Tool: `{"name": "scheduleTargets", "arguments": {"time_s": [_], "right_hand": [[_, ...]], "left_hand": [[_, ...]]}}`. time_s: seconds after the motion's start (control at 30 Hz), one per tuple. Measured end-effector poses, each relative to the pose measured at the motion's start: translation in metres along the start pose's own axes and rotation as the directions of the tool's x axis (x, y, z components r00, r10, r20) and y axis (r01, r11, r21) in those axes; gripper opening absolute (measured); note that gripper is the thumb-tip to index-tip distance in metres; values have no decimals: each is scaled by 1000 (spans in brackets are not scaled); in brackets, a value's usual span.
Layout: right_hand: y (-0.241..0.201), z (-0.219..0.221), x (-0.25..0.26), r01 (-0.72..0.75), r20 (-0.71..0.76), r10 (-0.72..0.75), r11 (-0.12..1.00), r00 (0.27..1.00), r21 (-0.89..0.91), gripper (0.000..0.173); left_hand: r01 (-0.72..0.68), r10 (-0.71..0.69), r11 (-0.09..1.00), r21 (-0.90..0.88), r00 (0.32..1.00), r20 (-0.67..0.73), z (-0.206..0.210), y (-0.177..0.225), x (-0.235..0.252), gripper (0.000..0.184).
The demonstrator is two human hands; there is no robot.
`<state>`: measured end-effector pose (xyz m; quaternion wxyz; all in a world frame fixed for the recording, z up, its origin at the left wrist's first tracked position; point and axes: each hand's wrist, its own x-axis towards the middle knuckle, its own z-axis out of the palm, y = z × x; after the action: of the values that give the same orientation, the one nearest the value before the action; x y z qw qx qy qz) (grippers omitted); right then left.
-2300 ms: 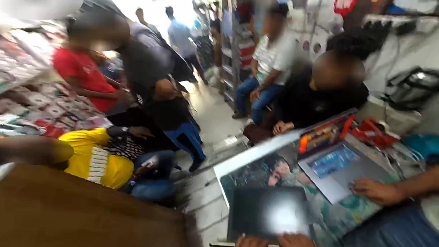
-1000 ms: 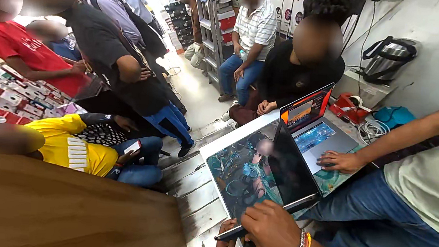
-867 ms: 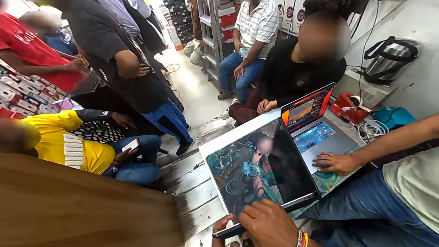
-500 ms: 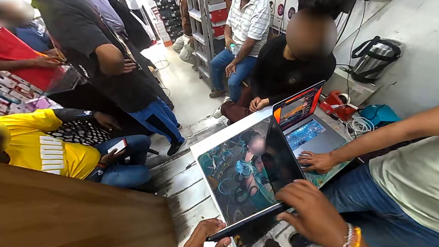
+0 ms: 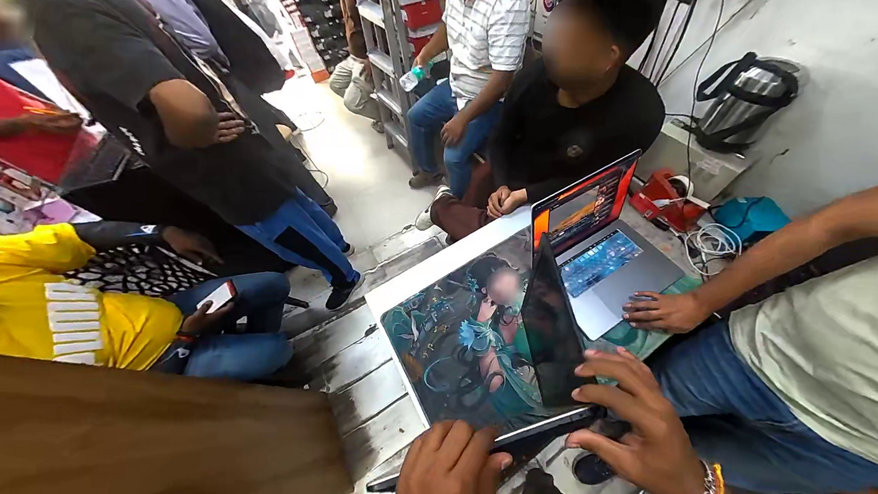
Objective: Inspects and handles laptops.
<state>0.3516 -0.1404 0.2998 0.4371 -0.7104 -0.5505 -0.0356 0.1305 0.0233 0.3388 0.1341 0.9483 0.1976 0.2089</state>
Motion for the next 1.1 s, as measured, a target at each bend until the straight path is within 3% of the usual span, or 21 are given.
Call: {"name": "scheduleTargets", "arguments": {"time_s": [0.1, 0.2, 0.4, 0.47, 0.5, 0.6, 0.7, 0.77, 0.83, 0.9, 0.97, 1.03, 1.1], "right_hand": [[14, 5, -14, -95, -48, 103, 984, 994, 153, 42], [13, 16, -18, -132, 13, 133, 949, 991, 285, 28], [6, 15, -9, -172, 54, 163, 927, 985, 333, 19], [6, 22, -14, -179, 21, 190, 874, 982, 452, 20], [6, 26, -19, -188, -4, 230, 803, 973, 565, 29], [13, 28, -34, -295, 43, 425, 548, 904, 783, 84], [9, 20, -32, -527, 215, 561, 484, 799, 698, 111], [-1, 13, -18, -665, 339, 579, 565, 741, 489, 109], [-7, 3, 0, -709, 433, 579, 659, 691, 251, 95], [-8, -7, 10, -736, 513, 580, 656, 633, 166, 87], [-13, -18, 9, -775, 562, 585, 607, 584, 173, 85], [-24, -30, 3, -808, 606, 583, 561, 540, 180, 86], [-35, -36, -11, -829, 620, 583, 517, 524, 214, 88]], "left_hand": [[19, -20, 1000, 12, 996, 87, -5, 7, 2, 34], [-18, 22, 1000, -23, 988, 155, -1, 20, 17, 33], [-52, 54, 998, -22, 990, 130, 11, 33, 35, 32], [-61, 62, 998, -7, 988, 139, 8, 31, 31, 32], [-61, 60, 998, 1, 983, 172, 4, 31, 28, 32], [8, -23, 999, 44, 940, 339, -15, 27, 17, 36], [94, -149, 983, 159, 912, 383, -30, 14, -5, 34], [144, -186, 981, 131, 890, 417, -42, 7, -16, 35], [277, -218, 958, -67, 863, 455, -55, -6, -24, 46], [464, -275, 826, -320, 827, 490, -60, -36, -39, 60], [693, -373, 547, -470, 704, 604, -53, -65, -60, 71], [875, -444, 100, -475, 466, 765, -29, -79, -86, 59], [832, -406, -347, -433, 284, 869, 4, -75, -105, 44]]}}
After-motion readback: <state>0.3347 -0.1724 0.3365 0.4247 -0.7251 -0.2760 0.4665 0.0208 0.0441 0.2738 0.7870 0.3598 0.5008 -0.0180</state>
